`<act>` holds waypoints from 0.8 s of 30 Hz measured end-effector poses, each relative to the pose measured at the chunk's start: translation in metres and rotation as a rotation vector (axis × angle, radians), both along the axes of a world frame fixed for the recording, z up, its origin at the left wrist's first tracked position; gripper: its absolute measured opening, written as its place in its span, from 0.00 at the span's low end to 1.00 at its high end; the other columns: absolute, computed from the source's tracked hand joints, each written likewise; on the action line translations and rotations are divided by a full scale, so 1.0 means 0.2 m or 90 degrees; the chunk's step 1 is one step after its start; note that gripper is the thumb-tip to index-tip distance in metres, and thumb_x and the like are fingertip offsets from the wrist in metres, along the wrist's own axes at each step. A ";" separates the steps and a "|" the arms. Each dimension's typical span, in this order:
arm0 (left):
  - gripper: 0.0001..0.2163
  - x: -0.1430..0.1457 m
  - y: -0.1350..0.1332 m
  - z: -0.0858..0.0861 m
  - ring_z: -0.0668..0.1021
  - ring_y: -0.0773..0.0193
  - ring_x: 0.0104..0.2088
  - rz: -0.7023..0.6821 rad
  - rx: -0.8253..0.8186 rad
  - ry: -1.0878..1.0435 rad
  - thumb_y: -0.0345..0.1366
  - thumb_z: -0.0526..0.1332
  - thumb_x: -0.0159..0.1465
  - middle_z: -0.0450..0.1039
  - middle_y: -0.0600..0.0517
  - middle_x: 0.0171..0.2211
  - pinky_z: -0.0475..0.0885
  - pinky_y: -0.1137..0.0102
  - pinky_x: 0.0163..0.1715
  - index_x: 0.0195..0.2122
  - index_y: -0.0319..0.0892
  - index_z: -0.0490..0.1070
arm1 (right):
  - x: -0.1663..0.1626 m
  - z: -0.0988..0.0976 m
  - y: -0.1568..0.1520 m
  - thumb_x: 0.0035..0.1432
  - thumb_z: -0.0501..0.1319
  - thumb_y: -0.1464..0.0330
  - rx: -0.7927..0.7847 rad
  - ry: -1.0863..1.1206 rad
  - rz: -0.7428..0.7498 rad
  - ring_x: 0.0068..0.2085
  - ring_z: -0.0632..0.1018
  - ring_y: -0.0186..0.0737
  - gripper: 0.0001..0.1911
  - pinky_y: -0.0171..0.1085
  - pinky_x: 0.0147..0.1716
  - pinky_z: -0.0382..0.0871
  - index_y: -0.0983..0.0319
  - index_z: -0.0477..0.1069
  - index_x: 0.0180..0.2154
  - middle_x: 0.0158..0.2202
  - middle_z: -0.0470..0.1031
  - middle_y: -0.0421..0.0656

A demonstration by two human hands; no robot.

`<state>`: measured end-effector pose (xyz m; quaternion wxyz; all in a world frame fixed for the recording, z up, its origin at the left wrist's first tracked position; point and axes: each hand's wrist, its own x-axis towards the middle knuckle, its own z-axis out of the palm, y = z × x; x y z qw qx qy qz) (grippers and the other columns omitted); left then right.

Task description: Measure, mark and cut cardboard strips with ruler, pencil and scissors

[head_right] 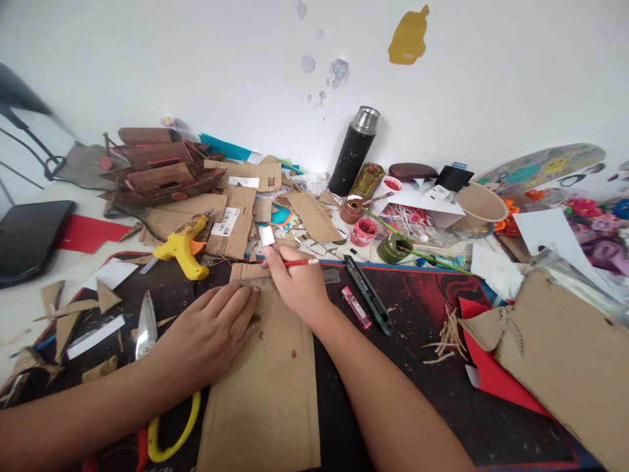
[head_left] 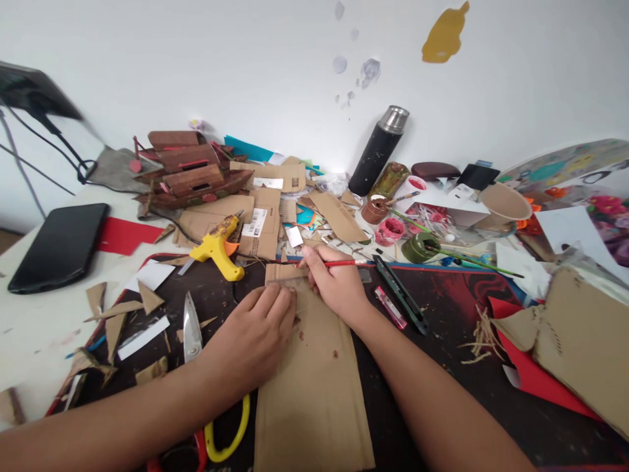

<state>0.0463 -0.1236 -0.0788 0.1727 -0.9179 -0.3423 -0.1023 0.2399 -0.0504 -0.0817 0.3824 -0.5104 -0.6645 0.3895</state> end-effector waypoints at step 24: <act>0.16 0.00 0.00 -0.01 0.80 0.45 0.45 0.003 0.025 -0.001 0.26 0.55 0.69 0.80 0.35 0.46 0.78 0.57 0.43 0.46 0.32 0.83 | 0.00 -0.02 0.01 0.78 0.57 0.48 0.009 0.011 0.003 0.23 0.74 0.38 0.25 0.36 0.25 0.65 0.57 0.75 0.34 0.21 0.71 0.37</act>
